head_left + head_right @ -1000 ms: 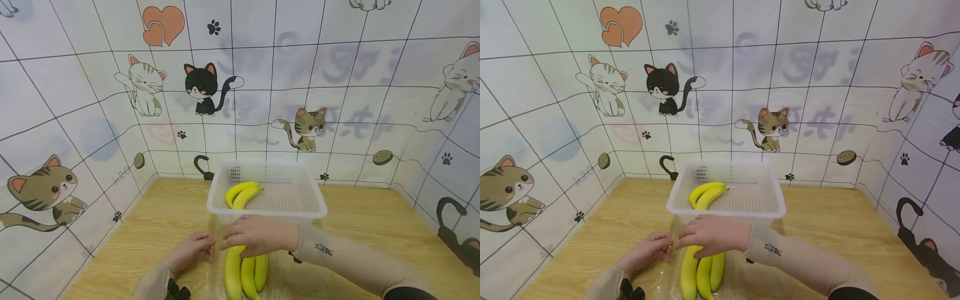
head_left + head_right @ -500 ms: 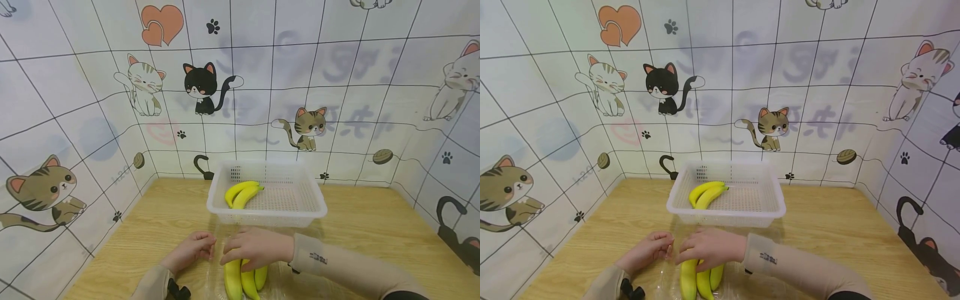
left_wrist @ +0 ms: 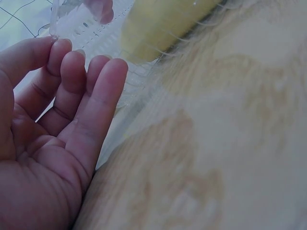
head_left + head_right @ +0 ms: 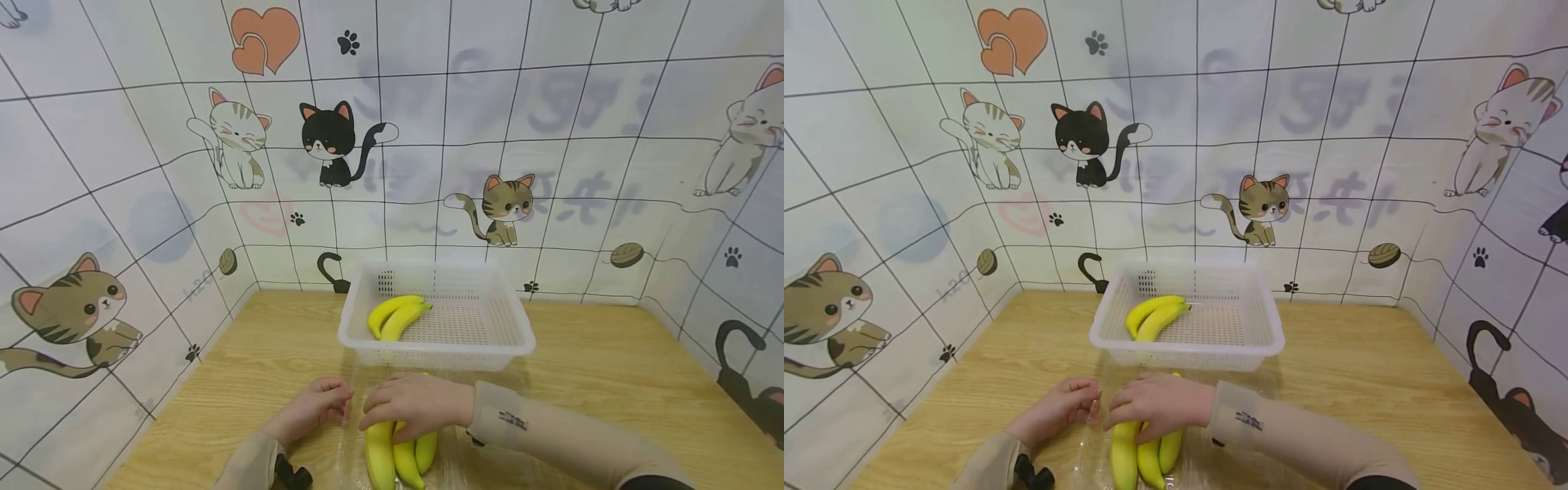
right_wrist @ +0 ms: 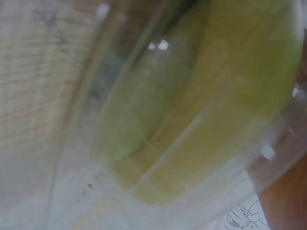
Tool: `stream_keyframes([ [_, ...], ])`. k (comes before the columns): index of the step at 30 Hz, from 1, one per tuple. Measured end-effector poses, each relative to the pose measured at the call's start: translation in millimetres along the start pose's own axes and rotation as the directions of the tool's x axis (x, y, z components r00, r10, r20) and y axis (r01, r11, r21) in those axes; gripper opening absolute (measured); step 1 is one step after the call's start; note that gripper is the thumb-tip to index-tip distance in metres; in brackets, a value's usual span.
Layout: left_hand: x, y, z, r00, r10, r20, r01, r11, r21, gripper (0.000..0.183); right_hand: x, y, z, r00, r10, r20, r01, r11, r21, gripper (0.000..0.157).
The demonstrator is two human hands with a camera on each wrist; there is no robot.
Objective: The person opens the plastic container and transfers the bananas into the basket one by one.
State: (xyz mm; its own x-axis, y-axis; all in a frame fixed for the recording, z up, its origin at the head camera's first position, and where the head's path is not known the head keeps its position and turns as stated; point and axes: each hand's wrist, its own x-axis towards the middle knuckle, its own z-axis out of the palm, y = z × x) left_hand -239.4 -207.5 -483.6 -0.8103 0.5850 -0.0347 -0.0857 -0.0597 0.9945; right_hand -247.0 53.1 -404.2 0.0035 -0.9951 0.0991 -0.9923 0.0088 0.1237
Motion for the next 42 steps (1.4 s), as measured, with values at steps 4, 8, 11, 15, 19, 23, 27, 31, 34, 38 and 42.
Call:
stream_keyframes([
  [4, -0.4, -0.4, 0.4, 1.0, 0.001, 0.001, -0.001, 1.0, -0.001, 0.02, 1, 2, 0.8, 1.0, 0.002, 0.002, -0.002, 1.0, -0.029, 0.048],
  [8, -0.3, -0.5, 0.1, 1.0, 0.005, 0.006, -0.005, 1.0, -0.001, 0.022, 3, 4, 0.5, 1.0, 0.006, 0.011, -0.006, 0.999, -0.041, 0.048],
  [11, 0.1, -0.5, -0.7, 1.0, 0.009, 0.011, -0.009, 1.0, 0.001, 0.022, 4, 5, 0.2, 1.0, 0.011, 0.017, -0.01, 0.999, -0.037, 0.047],
  [15, 0.0, 0.5, -1.1, 1.0, 0.015, 0.017, -0.015, 1.0, 0.002, 0.022, 6, 5, -1.8, 1.0, 0.015, 0.024, -0.015, 0.999, -0.032, 0.047],
  [19, -0.5, 1.0, -0.9, 0.999, 0.022, 0.025, -0.022, 1.0, -0.002, 0.022, 9, 6, -2.4, 1.0, 0.011, 0.027, -0.01, 0.999, -0.046, 0.047],
  [23, -0.9, 1.4, -0.3, 0.999, 0.019, 0.029, -0.019, 1.0, -0.011, 0.022, 11, 7, 2.1, 1.0, -0.01, 0.022, 0.011, 0.998, -0.059, 0.047],
  [27, -0.9, 2.7, 0.2, 1.0, 0.005, 0.025, -0.004, 1.0, -0.024, 0.022, 13, 8, 5.3, 0.999, -0.018, 0.034, 0.02, 0.998, -0.053, 0.047],
  [31, -0.8, 3.7, 0.5, 1.0, -0.002, 0.019, 0.003, 1.0, -0.028, 0.023, 14, 8, 6.7, 0.999, -0.023, 0.033, 0.025, 0.998, -0.06, 0.047],
  [34, -0.9, 4.2, 0.7, 1.0, -0.001, 0.018, 0.001, 1.0, -0.024, 0.024, 14, 7, 8.2, 0.999, -0.034, 0.023, 0.035, 0.998, -0.06, 0.048],
  [38, -0.7, 4.6, 1.2, 1.0, 0.001, 0.021, 0.0, 1.0, -0.022, 0.024, 15, 7, 11.2, 0.999, -0.045, 0.02, 0.046, 0.998, -0.05, 0.049],
  [42, -0.3, 3.8, 1.5, 0.999, 0.008, 0.032, -0.008, 1.0, -0.019, 0.023, 16, 6, 13.3, 0.998, -0.047, 0.029, 0.049, 0.998, -0.046, 0.049],
])
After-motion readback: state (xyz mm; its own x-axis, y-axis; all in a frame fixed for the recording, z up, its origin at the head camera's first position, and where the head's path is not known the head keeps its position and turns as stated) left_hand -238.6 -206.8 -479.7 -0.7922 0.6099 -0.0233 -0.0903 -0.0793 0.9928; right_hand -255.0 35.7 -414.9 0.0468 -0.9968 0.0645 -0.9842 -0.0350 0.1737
